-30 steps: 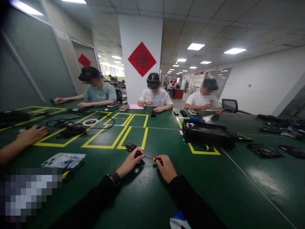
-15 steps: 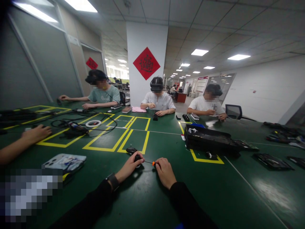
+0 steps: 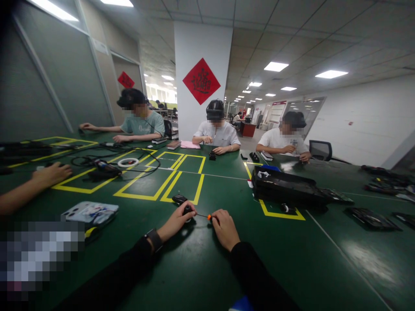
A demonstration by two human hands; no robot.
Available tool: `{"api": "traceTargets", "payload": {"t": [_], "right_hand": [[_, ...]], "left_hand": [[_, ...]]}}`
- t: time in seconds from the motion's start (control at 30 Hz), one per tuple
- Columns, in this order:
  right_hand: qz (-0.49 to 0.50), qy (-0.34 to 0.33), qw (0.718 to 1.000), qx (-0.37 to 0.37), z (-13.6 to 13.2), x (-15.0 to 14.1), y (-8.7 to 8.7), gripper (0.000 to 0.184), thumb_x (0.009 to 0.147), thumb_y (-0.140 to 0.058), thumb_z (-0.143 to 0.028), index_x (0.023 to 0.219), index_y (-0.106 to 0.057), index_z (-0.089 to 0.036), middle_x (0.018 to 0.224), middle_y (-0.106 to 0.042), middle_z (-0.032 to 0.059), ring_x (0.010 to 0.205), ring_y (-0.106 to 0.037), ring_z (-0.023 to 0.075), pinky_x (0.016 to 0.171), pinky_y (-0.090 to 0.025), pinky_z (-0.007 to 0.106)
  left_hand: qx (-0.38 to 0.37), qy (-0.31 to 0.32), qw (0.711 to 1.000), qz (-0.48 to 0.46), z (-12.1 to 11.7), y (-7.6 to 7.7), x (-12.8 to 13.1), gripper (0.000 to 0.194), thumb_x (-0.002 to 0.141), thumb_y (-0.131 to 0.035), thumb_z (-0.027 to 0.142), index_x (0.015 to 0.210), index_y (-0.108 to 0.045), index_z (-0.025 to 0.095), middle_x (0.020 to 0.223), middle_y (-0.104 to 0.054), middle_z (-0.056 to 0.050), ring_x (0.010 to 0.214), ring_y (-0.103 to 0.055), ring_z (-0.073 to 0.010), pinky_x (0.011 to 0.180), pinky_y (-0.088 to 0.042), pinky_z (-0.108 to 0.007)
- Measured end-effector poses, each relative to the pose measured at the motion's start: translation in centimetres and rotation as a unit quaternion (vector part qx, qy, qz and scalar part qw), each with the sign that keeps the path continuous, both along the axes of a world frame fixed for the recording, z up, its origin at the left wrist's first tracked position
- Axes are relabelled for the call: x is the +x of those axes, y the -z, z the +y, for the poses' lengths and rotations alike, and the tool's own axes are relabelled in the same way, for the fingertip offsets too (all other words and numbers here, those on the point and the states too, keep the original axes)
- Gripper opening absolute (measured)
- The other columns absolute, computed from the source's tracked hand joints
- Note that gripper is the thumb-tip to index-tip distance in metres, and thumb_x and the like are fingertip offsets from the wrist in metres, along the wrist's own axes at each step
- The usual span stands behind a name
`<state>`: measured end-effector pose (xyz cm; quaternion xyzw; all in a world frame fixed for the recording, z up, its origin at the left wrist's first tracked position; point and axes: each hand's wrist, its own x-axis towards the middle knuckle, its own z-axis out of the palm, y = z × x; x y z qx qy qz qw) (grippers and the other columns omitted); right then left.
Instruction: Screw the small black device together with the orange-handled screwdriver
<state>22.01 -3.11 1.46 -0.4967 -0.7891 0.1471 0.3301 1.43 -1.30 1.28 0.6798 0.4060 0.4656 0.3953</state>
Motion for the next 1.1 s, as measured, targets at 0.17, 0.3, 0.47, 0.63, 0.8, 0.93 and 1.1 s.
{"api": "traceTargets", "payload": {"t": [0.17, 0.3, 0.47, 0.63, 0.8, 0.93, 1.1], "right_hand": [[0.004, 0.000, 1.000, -0.004, 0.1, 0.0, 0.1, 0.023, 0.086, -0.037, -0.025, 0.086, -0.059, -0.020, 0.089, -0.057, 0.0046, 0.089, -0.049, 0.0178, 0.079, -0.037, 0.031], [0.031, -0.004, 0.999, -0.013, -0.1, 0.1, 0.2, 0.018, 0.083, -0.041, -0.025, 0.087, -0.058, -0.021, 0.089, -0.057, 0.0040, 0.088, -0.050, 0.0177, 0.079, -0.039, 0.031], [0.062, 0.007, 0.998, -0.008, -0.6, 0.2, 0.3, 0.014, 0.075, -0.051, -0.017, 0.087, -0.056, -0.020, 0.090, -0.055, 0.0033, 0.086, -0.051, 0.0167, 0.078, -0.041, 0.030], [0.055, -0.004, 0.998, -0.012, -0.7, 0.3, 0.3, 0.018, 0.077, -0.049, -0.020, 0.093, -0.056, -0.018, 0.092, -0.055, 0.0050, 0.089, -0.051, 0.0172, 0.081, -0.040, 0.031], [0.044, -0.003, 0.999, -0.007, -1.2, 0.2, 0.2, 0.015, 0.080, -0.044, -0.020, 0.086, -0.058, -0.018, 0.090, -0.056, 0.0055, 0.087, -0.051, 0.0179, 0.080, -0.041, 0.033], [0.051, 0.016, 0.998, -0.017, -1.5, 0.0, 0.3, 0.012, 0.076, -0.050, -0.020, 0.087, -0.056, -0.019, 0.087, -0.056, 0.0041, 0.082, -0.052, 0.0171, 0.075, -0.042, 0.031], [0.052, 0.008, 0.998, -0.019, -1.7, -0.2, 0.2, 0.017, 0.075, -0.052, -0.022, 0.091, -0.055, -0.018, 0.090, -0.056, 0.0042, 0.084, -0.052, 0.0167, 0.077, -0.042, 0.030]], "left_hand": [[-0.010, -0.003, 1.000, -0.008, 0.0, 0.3, 0.0, 0.014, 0.076, -0.050, 0.030, 0.084, -0.050, 0.019, 0.083, -0.056, -0.001, 0.077, -0.051, -0.0145, 0.073, -0.039, -0.026], [-0.014, 0.006, 1.000, -0.010, 0.0, 0.2, -0.1, 0.012, 0.076, -0.050, 0.028, 0.084, -0.049, 0.019, 0.082, -0.056, 0.000, 0.078, -0.051, -0.0144, 0.074, -0.039, -0.026], [-0.001, 0.021, 1.000, -0.005, 0.0, 0.2, -0.1, 0.011, 0.075, -0.050, 0.024, 0.084, -0.049, 0.019, 0.084, -0.056, 0.000, 0.081, -0.051, -0.0144, 0.077, -0.038, -0.026], [-0.012, 0.022, 1.000, -0.009, -0.1, 0.3, -0.1, 0.012, 0.075, -0.049, 0.024, 0.087, -0.048, 0.019, 0.085, -0.057, -0.001, 0.081, -0.052, -0.0144, 0.076, -0.039, -0.027], [-0.008, 0.023, 1.000, -0.012, -0.2, 0.2, -0.1, 0.015, 0.072, -0.050, 0.018, 0.087, -0.048, 0.019, 0.086, -0.056, 0.000, 0.083, -0.052, -0.0143, 0.079, -0.039, -0.028], [-0.007, 0.023, 1.000, -0.018, -0.1, 0.3, -0.1, 0.017, 0.070, -0.051, 0.016, 0.087, -0.048, 0.019, 0.087, -0.056, -0.001, 0.084, -0.052, -0.0145, 0.081, -0.039, -0.029], [-0.006, 0.025, 0.999, -0.023, -0.1, 0.4, -0.1, 0.018, 0.070, -0.051, 0.017, 0.088, -0.049, 0.018, 0.087, -0.056, -0.001, 0.083, -0.052, -0.0148, 0.081, -0.039, -0.030]]}}
